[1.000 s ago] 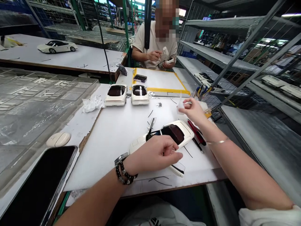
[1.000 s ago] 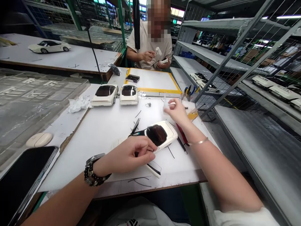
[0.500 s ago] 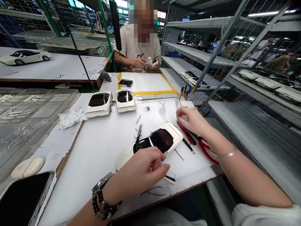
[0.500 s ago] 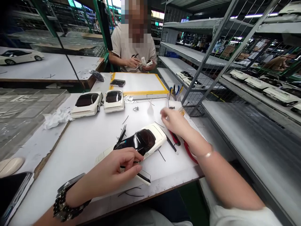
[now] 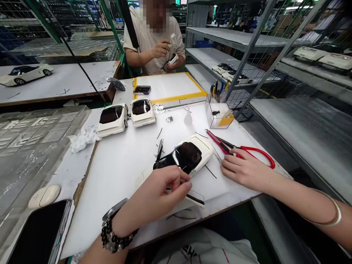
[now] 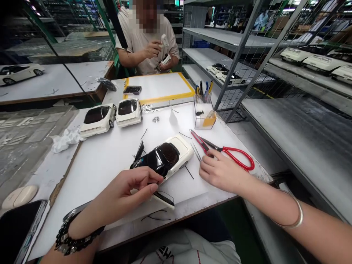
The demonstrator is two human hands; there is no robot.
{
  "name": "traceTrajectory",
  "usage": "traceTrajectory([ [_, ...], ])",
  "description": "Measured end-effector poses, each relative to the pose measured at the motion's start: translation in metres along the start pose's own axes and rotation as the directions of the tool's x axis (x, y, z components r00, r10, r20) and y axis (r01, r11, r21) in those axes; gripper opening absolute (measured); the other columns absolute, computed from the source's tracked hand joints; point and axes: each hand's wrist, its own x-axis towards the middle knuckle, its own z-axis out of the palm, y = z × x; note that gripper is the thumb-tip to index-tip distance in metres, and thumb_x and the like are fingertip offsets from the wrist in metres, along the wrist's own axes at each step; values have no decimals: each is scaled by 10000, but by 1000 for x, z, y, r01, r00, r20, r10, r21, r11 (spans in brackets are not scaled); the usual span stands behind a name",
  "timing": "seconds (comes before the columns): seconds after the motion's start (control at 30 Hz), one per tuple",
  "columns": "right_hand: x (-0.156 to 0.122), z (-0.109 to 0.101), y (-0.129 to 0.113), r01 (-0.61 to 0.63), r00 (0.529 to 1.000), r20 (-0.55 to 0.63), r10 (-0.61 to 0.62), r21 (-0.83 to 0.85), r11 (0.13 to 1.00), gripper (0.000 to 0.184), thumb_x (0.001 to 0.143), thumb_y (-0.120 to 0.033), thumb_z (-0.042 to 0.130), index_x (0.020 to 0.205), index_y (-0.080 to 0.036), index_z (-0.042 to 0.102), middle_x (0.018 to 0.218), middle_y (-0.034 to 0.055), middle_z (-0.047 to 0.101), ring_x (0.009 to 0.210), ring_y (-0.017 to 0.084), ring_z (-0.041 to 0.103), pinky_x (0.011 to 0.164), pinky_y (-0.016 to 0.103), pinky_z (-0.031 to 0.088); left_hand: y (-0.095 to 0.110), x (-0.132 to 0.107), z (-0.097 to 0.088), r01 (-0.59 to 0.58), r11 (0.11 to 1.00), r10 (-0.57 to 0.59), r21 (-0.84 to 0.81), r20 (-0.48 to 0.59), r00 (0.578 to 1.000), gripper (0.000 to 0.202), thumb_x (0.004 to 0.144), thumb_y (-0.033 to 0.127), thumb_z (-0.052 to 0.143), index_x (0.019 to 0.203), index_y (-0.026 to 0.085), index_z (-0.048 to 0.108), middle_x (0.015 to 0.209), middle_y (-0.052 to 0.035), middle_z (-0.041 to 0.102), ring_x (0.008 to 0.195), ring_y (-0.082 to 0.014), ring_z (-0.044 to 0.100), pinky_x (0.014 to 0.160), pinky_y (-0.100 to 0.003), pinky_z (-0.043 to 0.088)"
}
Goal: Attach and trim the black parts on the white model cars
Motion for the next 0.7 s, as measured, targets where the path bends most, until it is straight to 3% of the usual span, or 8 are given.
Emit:
traceTrajectory([
  [0.13, -2, -15, -4, 81, 995, -51, -81, -1, 997, 180, 882, -87, 473, 830, -213, 590, 802, 10, 605, 775, 152, 518, 846, 376, 411, 0, 2, -1, 23, 1000, -23, -13, 18, 1000, 386, 907, 326, 499, 607, 194, 294, 920, -17, 641, 954, -143, 604, 703, -214, 466],
  [0.23, -5, -25, -11, -32, 975, -212, 59, 125, 992, 139, 847, -131, 477, 827, -235, 566, 780, -4, 609, 713, 141, 511, 757, 352, 421, 0, 3, -1, 16, 1000, -16, -10, 16, 1000, 385, 909, 319, 497, 599, 193, 307, 894, -22, 635, 997, -152, 608, 728, -217, 471],
  [0.33, -9, -27, -20, -221, 829, -381, 409, 449, 866, 63, 794, -152, 511, 802, -214, 508, 703, 0, 572, 634, 134, 497, 654, 331, 416, 0, 2, -1, 9, 1000, -9, 4, 9, 1000, 376, 908, 305, 502, 594, 194, 326, 820, -17, 617, 1023, -159, 609, 713, -214, 468],
  [0.5, -12, -16, -39, -495, 623, -254, 740, 605, 624, 63, 854, -191, 535, 889, -202, 585, 744, 16, 613, 627, 131, 561, 600, 298, 439, 1, 1, 0, -1, 999, 0, 34, 10, 1000, 366, 912, 304, 498, 599, 197, 341, 763, -8, 603, 1026, -160, 612, 664, -204, 459],
  [0.57, -10, -15, -48, -531, 422, -251, 871, 711, 461, 35, 836, -218, 596, 860, -204, 615, 735, 13, 619, 615, 137, 582, 576, 290, 456, 1, 1, -1, -3, 999, 2, 49, 13, 1000, 368, 912, 314, 501, 600, 195, 347, 803, -14, 625, 1012, -160, 617, 662, -208, 458],
  [0.63, -1, -17, -60, -355, 108, -214, 971, 904, 239, 51, 804, -200, 647, 819, -200, 598, 680, -2, 608, 570, 139, 587, 505, 264, 453, 0, 1, -1, -3, 998, 2, 62, 26, 1000, 374, 909, 327, 510, 598, 191, 350, 863, -21, 645, 989, -158, 624, 672, -215, 462],
  [0.67, 5, -18, -67, -202, 4, -137, 991, 970, 135, 85, 796, -185, 657, 801, -197, 573, 657, -8, 608, 535, 135, 581, 460, 246, 438, 0, 1, -1, -3, 998, 1, 67, 34, 999, 376, 908, 332, 512, 598, 190, 353, 885, -23, 650, 983, -158, 626, 677, -218, 465],
  [0.7, 12, -18, -74, -50, -15, -39, 999, 998, 38, 121, 795, -177, 660, 785, -193, 541, 642, -10, 614, 500, 129, 569, 423, 227, 419, 0, 0, -2, -4, 997, 1, 73, 40, 999, 376, 906, 334, 514, 598, 190, 354, 890, -25, 652, 984, -160, 626, 687, -221, 468],
])
